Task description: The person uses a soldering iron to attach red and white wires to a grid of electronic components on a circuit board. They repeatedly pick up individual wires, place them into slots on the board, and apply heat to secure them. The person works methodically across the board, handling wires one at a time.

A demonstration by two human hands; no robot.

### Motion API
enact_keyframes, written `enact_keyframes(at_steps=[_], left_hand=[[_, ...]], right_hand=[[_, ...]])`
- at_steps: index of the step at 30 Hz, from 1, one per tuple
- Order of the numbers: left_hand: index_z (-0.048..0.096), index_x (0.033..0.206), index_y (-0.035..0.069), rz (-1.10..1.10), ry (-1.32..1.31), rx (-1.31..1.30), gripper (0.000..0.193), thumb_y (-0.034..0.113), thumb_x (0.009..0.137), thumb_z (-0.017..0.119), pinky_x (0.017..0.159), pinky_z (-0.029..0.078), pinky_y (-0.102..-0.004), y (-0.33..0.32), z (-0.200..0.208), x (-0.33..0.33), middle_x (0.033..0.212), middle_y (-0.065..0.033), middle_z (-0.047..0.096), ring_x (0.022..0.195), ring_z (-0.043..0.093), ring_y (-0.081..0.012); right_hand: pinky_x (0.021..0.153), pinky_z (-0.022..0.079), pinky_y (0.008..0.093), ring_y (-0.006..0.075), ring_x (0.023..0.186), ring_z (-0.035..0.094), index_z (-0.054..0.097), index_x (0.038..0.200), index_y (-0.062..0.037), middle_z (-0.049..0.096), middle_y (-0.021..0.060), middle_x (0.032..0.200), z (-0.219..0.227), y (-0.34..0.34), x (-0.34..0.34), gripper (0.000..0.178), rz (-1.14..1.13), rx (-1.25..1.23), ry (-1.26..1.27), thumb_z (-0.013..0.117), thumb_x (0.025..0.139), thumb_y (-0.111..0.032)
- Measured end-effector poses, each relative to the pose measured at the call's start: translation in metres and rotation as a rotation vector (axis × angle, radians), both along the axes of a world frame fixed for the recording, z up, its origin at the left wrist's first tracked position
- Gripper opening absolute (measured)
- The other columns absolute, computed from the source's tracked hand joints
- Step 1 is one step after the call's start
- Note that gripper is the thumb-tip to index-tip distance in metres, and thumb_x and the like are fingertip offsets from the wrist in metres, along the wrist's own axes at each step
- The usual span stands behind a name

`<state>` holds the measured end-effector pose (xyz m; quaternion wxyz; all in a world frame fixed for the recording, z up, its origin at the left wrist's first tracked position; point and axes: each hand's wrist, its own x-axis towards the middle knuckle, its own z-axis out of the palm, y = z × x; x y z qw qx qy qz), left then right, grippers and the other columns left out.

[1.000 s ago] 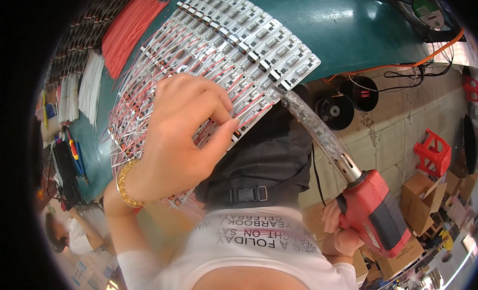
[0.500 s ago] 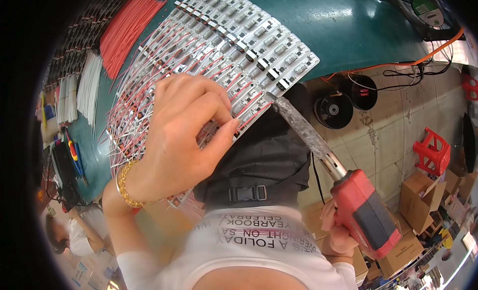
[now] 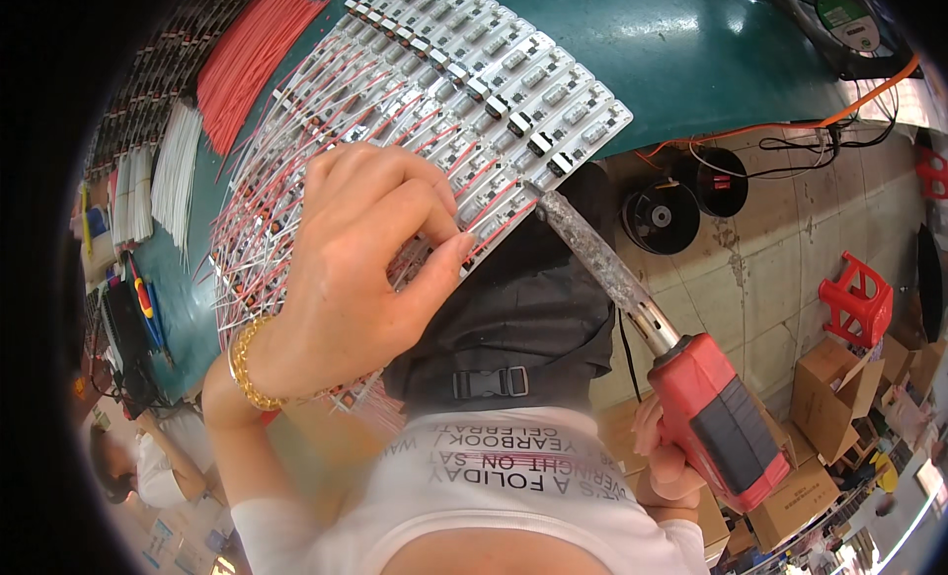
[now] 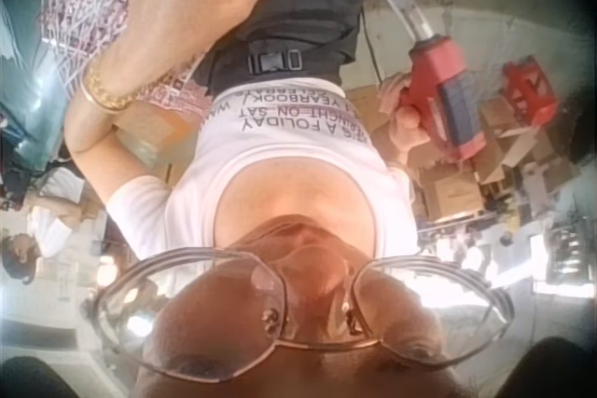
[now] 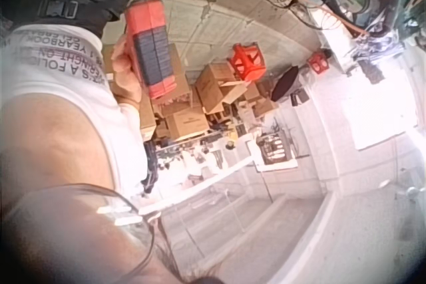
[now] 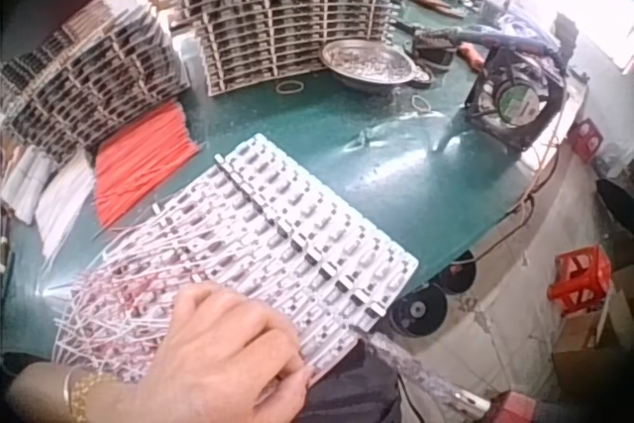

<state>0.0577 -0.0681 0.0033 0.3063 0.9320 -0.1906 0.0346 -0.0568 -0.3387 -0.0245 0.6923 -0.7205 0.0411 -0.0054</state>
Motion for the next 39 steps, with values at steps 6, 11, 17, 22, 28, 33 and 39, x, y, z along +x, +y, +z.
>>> enact_keyframes(at_steps=[6, 11, 17, 22, 28, 33, 39], left_hand=[[0.054, 0.069, 0.008, 0.005, -0.005, -0.005, 0.015, 0.002, 0.066, 0.067, 0.079, 0.033, -0.0351, 0.002, -0.001, -0.001, 0.083, -0.0039, 0.056, 0.083, 0.051, -0.0231], [0.054, 0.069, 0.008, 0.003, -0.004, -0.002, 0.015, 0.002, 0.066, 0.067, 0.078, 0.033, -0.0350, 0.001, -0.001, 0.000, 0.083, -0.0040, 0.056, 0.083, 0.051, -0.0231], [0.057, 0.077, 0.005, 0.097, -0.132, 0.044, 0.020, 0.009, 0.066, 0.073, 0.077, 0.038, -0.0362, 0.013, 0.008, 0.005, 0.084, -0.0085, 0.057, 0.085, 0.052, -0.0259], [0.058, 0.093, 0.000, 0.397, -0.296, 0.282, 0.044, 0.032, 0.068, 0.075, 0.074, 0.042, -0.0427, 0.071, -0.007, 0.043, 0.090, -0.0164, 0.056, 0.083, 0.053, -0.0332], [0.055, 0.106, -0.001, 0.472, 0.033, 0.231, 0.060, 0.039, 0.067, 0.075, 0.076, 0.046, -0.0353, 0.088, -0.012, 0.061, 0.097, -0.0163, 0.060, 0.090, 0.057, -0.0280], [0.056, 0.105, -0.003, 0.500, 0.294, 0.117, 0.070, 0.047, 0.061, 0.077, 0.069, 0.045, -0.0313, 0.090, 0.002, 0.071, 0.093, -0.0153, 0.059, 0.078, 0.059, -0.0218], [0.059, 0.093, -0.003, 0.438, 0.151, 0.003, 0.062, 0.050, 0.064, 0.075, 0.066, 0.045, -0.0312, 0.102, -0.016, 0.075, 0.079, -0.0124, 0.061, 0.074, 0.058, -0.0200]], right_hand=[[0.043, 0.037, 0.0261, 0.0128, 0.039, 0.042, 0.042, 0.117, 0.0031, 0.044, 0.0006, 0.047, 0.004, 0.000, 0.013, 0.070, 0.118, 0.099, 0.018, 0.056, 0.081, -0.056], [0.043, 0.038, 0.0259, 0.0121, 0.039, 0.042, 0.039, 0.121, 0.0049, 0.043, 0.0001, 0.047, 0.012, 0.010, 0.022, 0.074, 0.143, 0.087, -0.014, 0.055, 0.082, -0.056], [0.043, 0.038, 0.0257, 0.0114, 0.038, 0.041, 0.038, 0.122, 0.0067, 0.042, -0.0006, 0.047, 0.005, 0.013, 0.034, 0.075, 0.113, 0.107, -0.100, 0.053, 0.083, -0.056], [0.042, 0.038, 0.0243, 0.0099, 0.039, 0.041, 0.041, 0.119, 0.0099, 0.041, -0.0020, 0.047, -0.001, 0.015, 0.048, 0.077, 0.093, 0.134, -0.178, 0.055, 0.081, -0.056], [0.040, 0.038, 0.0257, 0.0107, 0.037, 0.040, 0.039, 0.121, 0.0090, 0.041, -0.0008, 0.046, -0.006, 0.017, 0.056, 0.074, 0.114, 0.170, -0.203, 0.054, 0.083, -0.053], [0.040, 0.038, 0.0249, 0.0112, 0.037, 0.038, 0.038, 0.123, 0.0068, 0.040, 0.0006, 0.047, -0.006, 0.015, 0.060, 0.068, 0.134, 0.207, -0.212, 0.051, 0.087, -0.049], [0.040, 0.038, 0.0259, 0.0124, 0.037, 0.039, 0.034, 0.123, 0.0074, 0.040, 0.0021, 0.048, -0.003, 0.013, 0.065, 0.067, 0.089, 0.220, -0.226, 0.051, 0.088, -0.047]])
